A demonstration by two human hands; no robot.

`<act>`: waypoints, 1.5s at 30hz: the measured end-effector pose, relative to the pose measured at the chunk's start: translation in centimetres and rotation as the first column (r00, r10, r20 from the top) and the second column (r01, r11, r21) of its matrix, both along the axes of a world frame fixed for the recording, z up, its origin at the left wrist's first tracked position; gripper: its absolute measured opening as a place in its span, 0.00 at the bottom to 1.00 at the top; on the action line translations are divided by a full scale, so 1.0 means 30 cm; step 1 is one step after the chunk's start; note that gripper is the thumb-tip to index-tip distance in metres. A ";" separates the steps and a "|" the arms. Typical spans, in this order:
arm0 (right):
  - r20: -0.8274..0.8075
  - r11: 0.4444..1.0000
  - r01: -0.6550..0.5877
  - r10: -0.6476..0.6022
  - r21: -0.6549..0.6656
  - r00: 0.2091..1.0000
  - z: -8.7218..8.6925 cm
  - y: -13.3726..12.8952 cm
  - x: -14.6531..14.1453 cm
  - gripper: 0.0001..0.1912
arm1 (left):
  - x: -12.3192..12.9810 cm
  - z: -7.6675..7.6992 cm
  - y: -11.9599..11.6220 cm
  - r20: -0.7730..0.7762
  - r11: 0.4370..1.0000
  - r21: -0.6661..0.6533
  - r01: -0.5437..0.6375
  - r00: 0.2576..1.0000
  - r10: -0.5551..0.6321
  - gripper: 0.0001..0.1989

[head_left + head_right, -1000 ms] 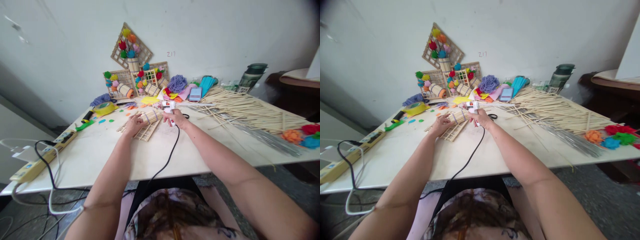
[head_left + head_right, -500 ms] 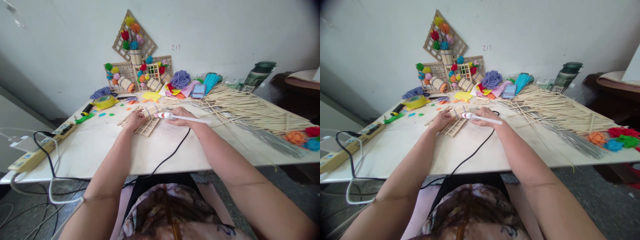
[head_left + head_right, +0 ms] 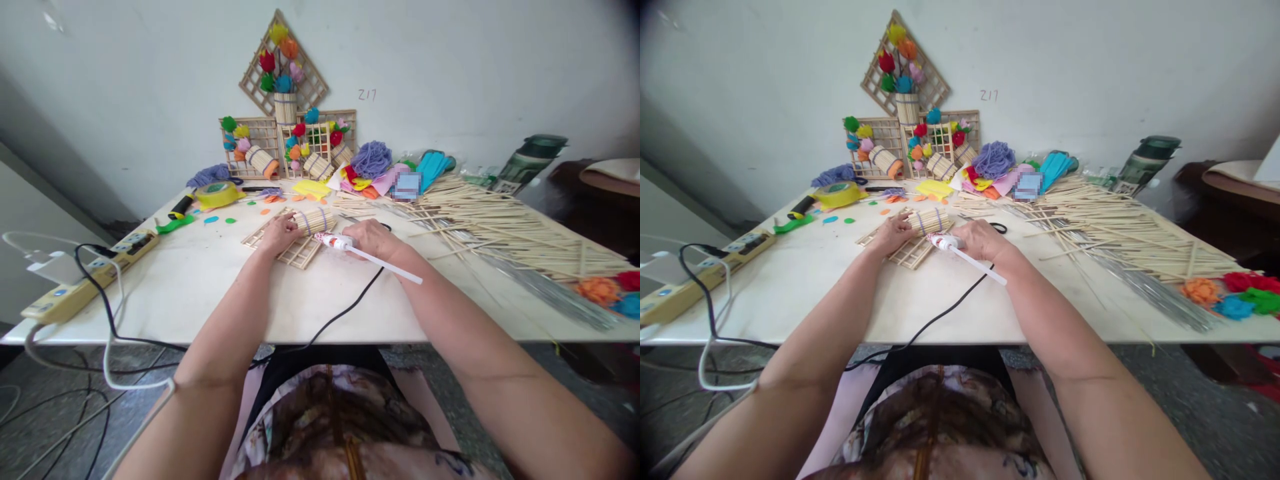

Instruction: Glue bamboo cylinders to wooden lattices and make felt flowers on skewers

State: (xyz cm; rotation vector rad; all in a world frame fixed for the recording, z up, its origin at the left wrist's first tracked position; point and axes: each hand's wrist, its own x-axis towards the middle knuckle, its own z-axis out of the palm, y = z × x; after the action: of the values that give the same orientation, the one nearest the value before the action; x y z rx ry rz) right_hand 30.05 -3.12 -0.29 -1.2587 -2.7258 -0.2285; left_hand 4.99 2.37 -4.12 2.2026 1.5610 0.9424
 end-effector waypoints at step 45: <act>0.101 0.999 0.047 -0.046 -0.013 0.994 -0.004 -0.007 -0.019 0.12 | -0.007 -0.015 0.008 0.003 1.000 -0.015 -0.024 1.000 0.024 0.12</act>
State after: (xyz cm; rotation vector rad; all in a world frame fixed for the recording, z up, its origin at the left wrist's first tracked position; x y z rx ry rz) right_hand 29.47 -3.33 -0.42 -1.3514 -2.7887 -0.2844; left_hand 4.79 2.62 -4.56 2.1758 1.5919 0.9369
